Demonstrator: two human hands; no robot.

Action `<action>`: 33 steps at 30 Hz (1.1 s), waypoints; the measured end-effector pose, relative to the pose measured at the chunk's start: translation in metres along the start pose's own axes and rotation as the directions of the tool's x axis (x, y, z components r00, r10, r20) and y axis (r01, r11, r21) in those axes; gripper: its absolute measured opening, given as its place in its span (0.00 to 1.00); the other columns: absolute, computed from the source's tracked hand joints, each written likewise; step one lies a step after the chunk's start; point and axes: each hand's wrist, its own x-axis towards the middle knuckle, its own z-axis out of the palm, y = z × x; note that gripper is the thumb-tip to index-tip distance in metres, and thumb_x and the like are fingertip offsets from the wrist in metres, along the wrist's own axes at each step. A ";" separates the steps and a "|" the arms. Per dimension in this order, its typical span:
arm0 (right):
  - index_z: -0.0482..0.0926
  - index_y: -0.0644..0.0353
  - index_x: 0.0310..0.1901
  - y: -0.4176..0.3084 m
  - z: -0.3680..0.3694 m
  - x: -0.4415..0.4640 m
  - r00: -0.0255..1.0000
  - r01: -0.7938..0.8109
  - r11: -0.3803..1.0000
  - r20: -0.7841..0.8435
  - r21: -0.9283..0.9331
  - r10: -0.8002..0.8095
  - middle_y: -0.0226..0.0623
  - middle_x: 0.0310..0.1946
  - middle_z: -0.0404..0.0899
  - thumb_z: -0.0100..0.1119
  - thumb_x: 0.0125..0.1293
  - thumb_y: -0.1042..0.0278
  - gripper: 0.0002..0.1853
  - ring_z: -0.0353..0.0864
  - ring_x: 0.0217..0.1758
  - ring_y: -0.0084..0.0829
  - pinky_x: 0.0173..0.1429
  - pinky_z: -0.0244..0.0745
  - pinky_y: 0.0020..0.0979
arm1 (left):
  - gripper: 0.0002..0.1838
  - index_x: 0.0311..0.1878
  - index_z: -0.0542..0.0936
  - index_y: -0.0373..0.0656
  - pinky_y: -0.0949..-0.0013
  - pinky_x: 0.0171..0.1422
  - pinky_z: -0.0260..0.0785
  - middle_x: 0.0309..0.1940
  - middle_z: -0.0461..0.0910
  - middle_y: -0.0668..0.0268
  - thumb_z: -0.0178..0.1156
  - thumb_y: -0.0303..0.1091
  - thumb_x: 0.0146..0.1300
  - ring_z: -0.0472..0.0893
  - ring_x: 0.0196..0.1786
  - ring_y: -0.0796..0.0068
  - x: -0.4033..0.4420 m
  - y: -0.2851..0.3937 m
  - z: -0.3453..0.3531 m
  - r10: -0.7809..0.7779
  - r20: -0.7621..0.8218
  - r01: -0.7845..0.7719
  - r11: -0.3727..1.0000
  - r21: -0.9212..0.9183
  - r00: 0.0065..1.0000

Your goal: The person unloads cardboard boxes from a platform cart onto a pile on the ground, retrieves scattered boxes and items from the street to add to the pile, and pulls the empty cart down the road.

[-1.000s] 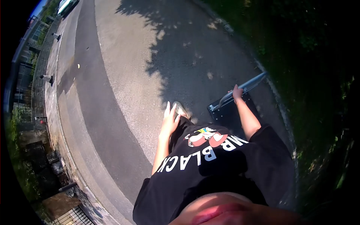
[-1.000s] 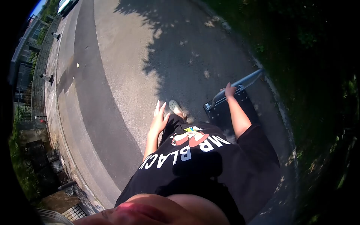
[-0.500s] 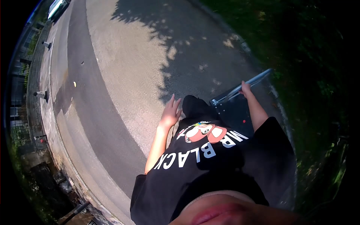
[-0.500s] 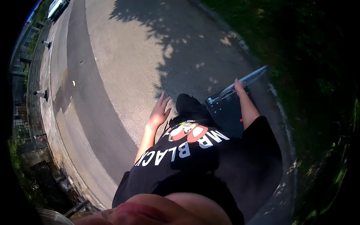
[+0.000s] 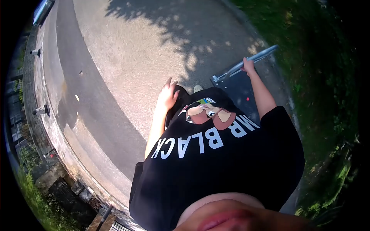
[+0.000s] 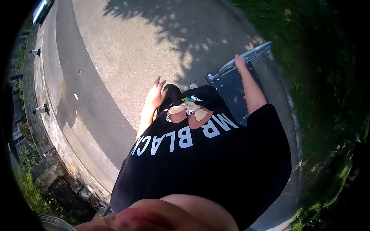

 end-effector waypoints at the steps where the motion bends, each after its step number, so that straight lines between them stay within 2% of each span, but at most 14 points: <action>1: 0.73 0.70 0.43 -0.024 0.025 0.013 1.000 -0.001 1.000 -0.001 -0.018 0.001 0.43 0.35 0.78 0.54 0.70 0.57 0.18 0.83 0.33 0.35 0.32 0.85 0.35 | 0.25 0.64 0.72 0.43 0.54 0.69 0.66 0.71 0.61 0.48 0.61 0.35 0.63 0.69 0.67 0.45 0.023 -0.014 -0.018 -0.063 0.017 0.063 0.998 -0.008 0.998; 4: 0.73 0.70 0.42 -0.113 0.105 0.066 1.000 0.016 0.999 -0.022 -0.041 -0.016 0.43 0.35 0.78 0.54 0.70 0.57 0.18 0.83 0.35 0.36 0.33 0.86 0.37 | 0.23 0.62 0.73 0.42 0.53 0.68 0.66 0.69 0.64 0.48 0.61 0.35 0.63 0.70 0.66 0.44 0.102 -0.075 -0.062 -0.127 -0.021 0.125 0.990 -0.060 0.992; 6: 0.73 0.75 0.37 -0.161 0.161 0.105 0.982 0.105 0.993 -0.163 0.062 -0.094 0.45 0.31 0.78 0.55 0.66 0.60 0.19 0.82 0.29 0.37 0.27 0.84 0.37 | 0.25 0.64 0.73 0.43 0.56 0.67 0.67 0.70 0.63 0.47 0.61 0.35 0.64 0.72 0.65 0.46 0.151 -0.140 -0.075 -0.183 -0.028 0.178 0.977 -0.118 0.983; 7: 0.73 0.75 0.39 -0.182 0.183 0.124 0.980 0.132 0.986 -0.161 0.098 -0.115 0.46 0.33 0.77 0.55 0.66 0.61 0.19 0.82 0.30 0.36 0.28 0.84 0.37 | 0.25 0.64 0.72 0.44 0.55 0.68 0.66 0.70 0.62 0.47 0.61 0.35 0.64 0.70 0.66 0.46 0.177 -0.168 -0.086 -0.075 -0.119 0.075 0.997 -0.005 0.990; 8: 0.73 0.75 0.39 -0.201 0.206 0.139 0.981 0.120 0.988 -0.165 0.099 -0.103 0.46 0.33 0.77 0.55 0.66 0.61 0.19 0.82 0.30 0.36 0.28 0.84 0.37 | 0.25 0.63 0.72 0.43 0.54 0.70 0.64 0.68 0.65 0.45 0.61 0.35 0.63 0.69 0.67 0.45 0.197 -0.193 -0.100 -0.103 -0.128 0.097 0.994 -0.051 0.987; 10: 0.67 0.71 0.48 -0.252 0.248 0.176 0.997 0.065 0.994 -0.050 0.087 -0.060 0.45 0.39 0.76 0.53 0.71 0.57 0.21 0.82 0.35 0.36 0.34 0.85 0.37 | 0.24 0.63 0.72 0.43 0.55 0.72 0.62 0.69 0.64 0.47 0.60 0.36 0.64 0.67 0.69 0.47 0.244 -0.236 -0.138 -0.239 -0.020 0.239 0.971 0.008 0.971; 13: 0.68 0.69 0.48 -0.337 0.326 0.233 0.998 0.027 0.998 -0.057 0.054 -0.024 0.44 0.38 0.76 0.53 0.70 0.55 0.20 0.82 0.35 0.35 0.35 0.85 0.38 | 0.23 0.63 0.73 0.43 0.56 0.73 0.61 0.69 0.64 0.49 0.59 0.38 0.65 0.66 0.70 0.49 0.327 -0.288 -0.208 -0.270 -0.042 0.270 0.963 -0.005 0.962; 14: 0.69 0.68 0.47 -0.362 0.349 0.249 0.997 -0.031 0.999 -0.072 0.015 0.032 0.43 0.38 0.76 0.53 0.70 0.55 0.20 0.82 0.35 0.35 0.35 0.85 0.38 | 0.23 0.63 0.73 0.43 0.56 0.73 0.61 0.69 0.64 0.49 0.59 0.38 0.65 0.66 0.70 0.49 0.361 -0.305 -0.230 -0.270 -0.051 0.270 0.963 -0.006 0.961; 18: 0.69 0.68 0.48 -0.463 0.436 0.314 1.000 -0.009 0.996 0.021 0.092 0.007 0.43 0.38 0.76 0.52 0.69 0.56 0.20 0.82 0.36 0.35 0.35 0.85 0.38 | 0.22 0.61 0.74 0.42 0.56 0.73 0.61 0.68 0.65 0.49 0.59 0.37 0.65 0.67 0.69 0.49 0.491 -0.366 -0.317 -0.195 -0.021 0.196 0.977 0.082 0.981; 22: 0.69 0.70 0.46 -0.565 0.531 0.400 0.993 0.029 0.996 -0.115 0.083 -0.019 0.42 0.37 0.75 0.52 0.71 0.54 0.21 0.81 0.37 0.34 0.35 0.85 0.38 | 0.22 0.61 0.74 0.42 0.56 0.72 0.62 0.68 0.66 0.49 0.59 0.36 0.65 0.68 0.68 0.49 0.646 -0.432 -0.377 -0.104 -0.013 0.104 0.991 0.089 0.995; 23: 0.68 0.70 0.46 -0.590 0.551 0.415 0.996 0.077 0.989 -0.047 0.123 -0.072 0.42 0.37 0.75 0.53 0.71 0.55 0.21 0.80 0.36 0.33 0.35 0.85 0.37 | 0.22 0.62 0.73 0.42 0.56 0.72 0.62 0.68 0.66 0.49 0.59 0.36 0.65 0.68 0.68 0.49 0.682 -0.448 -0.390 -0.096 0.035 0.093 0.993 0.077 0.995; 26: 0.65 0.70 0.50 -0.659 0.617 0.478 0.985 0.162 0.963 -0.100 0.213 -0.144 0.43 0.40 0.74 0.54 0.71 0.54 0.23 0.80 0.37 0.34 0.35 0.85 0.37 | 0.26 0.66 0.70 0.44 0.56 0.73 0.61 0.70 0.63 0.50 0.59 0.36 0.65 0.66 0.70 0.50 0.780 -0.502 -0.417 -0.087 0.042 0.084 0.994 0.071 0.995; 28: 0.60 0.67 0.55 -0.703 0.661 0.532 0.988 0.033 0.987 -0.157 0.158 -0.008 0.46 0.45 0.74 0.54 0.71 0.53 0.25 0.82 0.39 0.36 0.34 0.86 0.37 | 0.29 0.69 0.67 0.45 0.54 0.74 0.59 0.74 0.58 0.51 0.60 0.36 0.65 0.62 0.73 0.49 0.832 -0.531 -0.450 -0.216 0.085 0.206 0.972 0.114 0.973; 33: 0.61 0.66 0.57 -0.833 0.755 0.620 0.996 -0.052 0.984 0.074 0.172 0.040 0.45 0.45 0.74 0.53 0.71 0.50 0.27 0.82 0.38 0.33 0.33 0.86 0.33 | 0.31 0.71 0.64 0.44 0.55 0.77 0.53 0.74 0.54 0.47 0.60 0.35 0.66 0.57 0.75 0.47 0.946 -0.595 -0.531 -0.358 -0.039 0.353 0.931 -0.097 0.933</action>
